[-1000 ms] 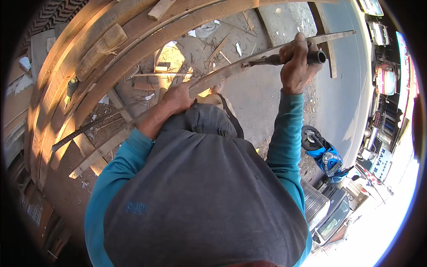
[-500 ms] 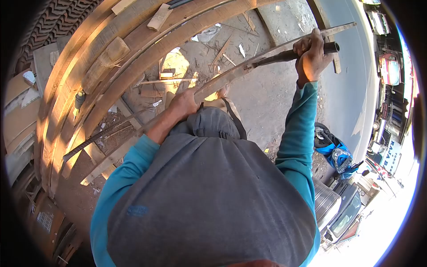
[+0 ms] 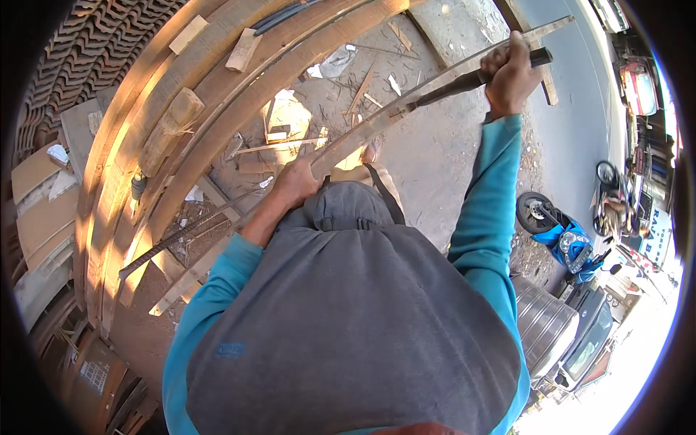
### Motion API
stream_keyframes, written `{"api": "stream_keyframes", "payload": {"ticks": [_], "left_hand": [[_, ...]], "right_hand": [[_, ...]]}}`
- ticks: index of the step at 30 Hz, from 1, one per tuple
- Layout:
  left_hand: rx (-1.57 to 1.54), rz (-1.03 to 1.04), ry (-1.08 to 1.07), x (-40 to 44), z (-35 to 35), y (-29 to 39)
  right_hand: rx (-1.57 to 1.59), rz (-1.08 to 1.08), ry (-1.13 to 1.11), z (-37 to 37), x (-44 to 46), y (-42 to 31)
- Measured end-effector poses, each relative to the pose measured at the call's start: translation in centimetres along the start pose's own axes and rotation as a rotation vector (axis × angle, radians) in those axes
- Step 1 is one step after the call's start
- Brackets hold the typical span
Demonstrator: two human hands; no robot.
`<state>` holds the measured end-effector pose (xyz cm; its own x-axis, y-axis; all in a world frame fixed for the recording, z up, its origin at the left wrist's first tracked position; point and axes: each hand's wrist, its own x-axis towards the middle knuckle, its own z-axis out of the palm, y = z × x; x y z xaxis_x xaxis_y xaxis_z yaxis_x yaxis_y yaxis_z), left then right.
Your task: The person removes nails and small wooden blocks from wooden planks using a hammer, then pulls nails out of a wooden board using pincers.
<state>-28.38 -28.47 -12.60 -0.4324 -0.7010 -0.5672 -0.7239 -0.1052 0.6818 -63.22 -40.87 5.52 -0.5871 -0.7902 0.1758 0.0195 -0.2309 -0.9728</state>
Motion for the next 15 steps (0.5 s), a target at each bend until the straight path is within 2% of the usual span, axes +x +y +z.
{"api": "stream_keyframes", "payload": {"ticks": [2,3,5,9,11,13,14,15], "left_hand": [[0.017,-0.007,0.077,0.0,-0.6,1.0],[-0.026,0.060,0.090,0.2,-0.7,0.8],[-0.039,0.054,0.106,1.1,-0.4,0.8],[-0.058,0.079,0.020,-0.2,-1.0,-0.5],[-0.083,0.111,0.025,-0.1,-2.0,1.2],[-0.296,-0.104,0.134,-1.9,-3.4,5.1],[-0.287,-0.078,0.121,-1.8,-3.2,5.4],[-0.383,0.040,0.210,-0.9,-2.7,5.8]], "right_hand": [[0.144,0.086,0.158,-3.8,4.3,0.9],[0.137,0.043,0.129,-3.6,3.5,-0.4],[0.060,-0.085,0.035,-1.5,-0.3,-3.3],[0.224,0.052,0.071,-3.3,-1.7,-5.0],[0.303,0.061,0.039,-5.2,-1.7,-4.7],[0.351,0.061,0.012,-6.5,-2.2,-4.4],[0.340,0.060,0.052,-6.1,-2.9,-4.6],[0.349,0.080,0.037,-6.1,-3.2,-4.6]]}}
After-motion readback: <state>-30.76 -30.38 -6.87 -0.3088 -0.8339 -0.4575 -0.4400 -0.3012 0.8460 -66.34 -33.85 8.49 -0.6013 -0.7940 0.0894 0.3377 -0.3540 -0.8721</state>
